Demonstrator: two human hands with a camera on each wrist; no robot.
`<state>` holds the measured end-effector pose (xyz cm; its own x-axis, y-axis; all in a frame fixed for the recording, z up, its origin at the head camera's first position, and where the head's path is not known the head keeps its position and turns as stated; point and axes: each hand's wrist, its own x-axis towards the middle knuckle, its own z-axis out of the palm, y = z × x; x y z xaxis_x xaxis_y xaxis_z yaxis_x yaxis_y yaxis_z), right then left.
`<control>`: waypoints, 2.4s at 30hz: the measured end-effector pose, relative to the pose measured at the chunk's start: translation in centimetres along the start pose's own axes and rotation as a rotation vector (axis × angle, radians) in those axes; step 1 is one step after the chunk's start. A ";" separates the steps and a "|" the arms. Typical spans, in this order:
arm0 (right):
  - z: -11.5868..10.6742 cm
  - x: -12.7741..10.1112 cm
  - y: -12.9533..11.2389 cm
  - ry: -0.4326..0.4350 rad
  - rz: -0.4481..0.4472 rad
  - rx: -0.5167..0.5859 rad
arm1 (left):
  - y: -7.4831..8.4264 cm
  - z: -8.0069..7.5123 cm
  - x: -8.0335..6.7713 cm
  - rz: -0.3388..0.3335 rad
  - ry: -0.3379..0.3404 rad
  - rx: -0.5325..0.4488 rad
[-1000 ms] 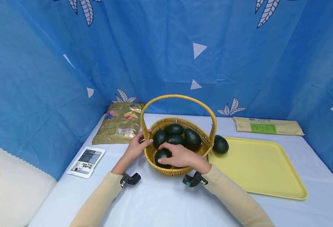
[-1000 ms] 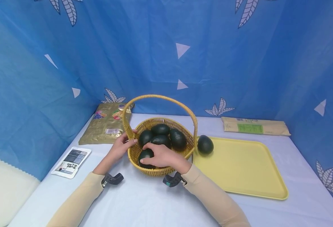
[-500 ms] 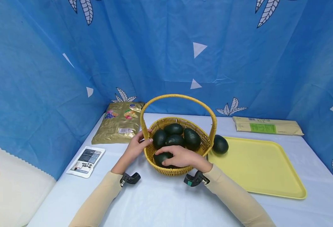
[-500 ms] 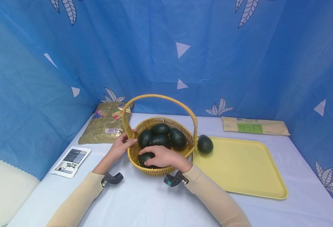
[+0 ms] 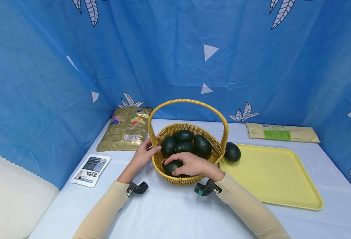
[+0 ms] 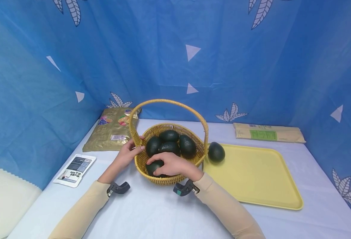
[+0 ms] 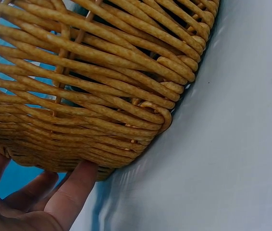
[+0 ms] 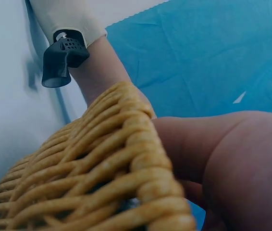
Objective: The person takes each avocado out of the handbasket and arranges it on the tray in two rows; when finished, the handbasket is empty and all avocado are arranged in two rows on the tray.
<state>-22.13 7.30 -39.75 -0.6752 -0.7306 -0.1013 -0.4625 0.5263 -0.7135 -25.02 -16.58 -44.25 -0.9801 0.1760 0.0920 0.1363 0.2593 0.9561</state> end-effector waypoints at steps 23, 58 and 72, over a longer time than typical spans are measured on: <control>-2.9 -2.1 0.2 -0.008 0.016 0.269 | -1.1 -0.1 0.4 -0.004 -0.010 -0.029; -9.1 -15.7 4.9 0.052 -0.034 0.507 | -0.8 0.1 0.2 0.019 0.010 -0.025; -11.5 -19.4 9.4 0.220 0.029 0.522 | -0.9 0.1 0.3 0.000 0.013 -0.015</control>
<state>-20.05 31.45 -36.53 -0.8131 -0.5818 -0.0193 -0.1340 0.2192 -0.9664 -25.46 -16.67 -45.06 -0.9819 0.1636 0.0956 0.1344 0.2452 0.9601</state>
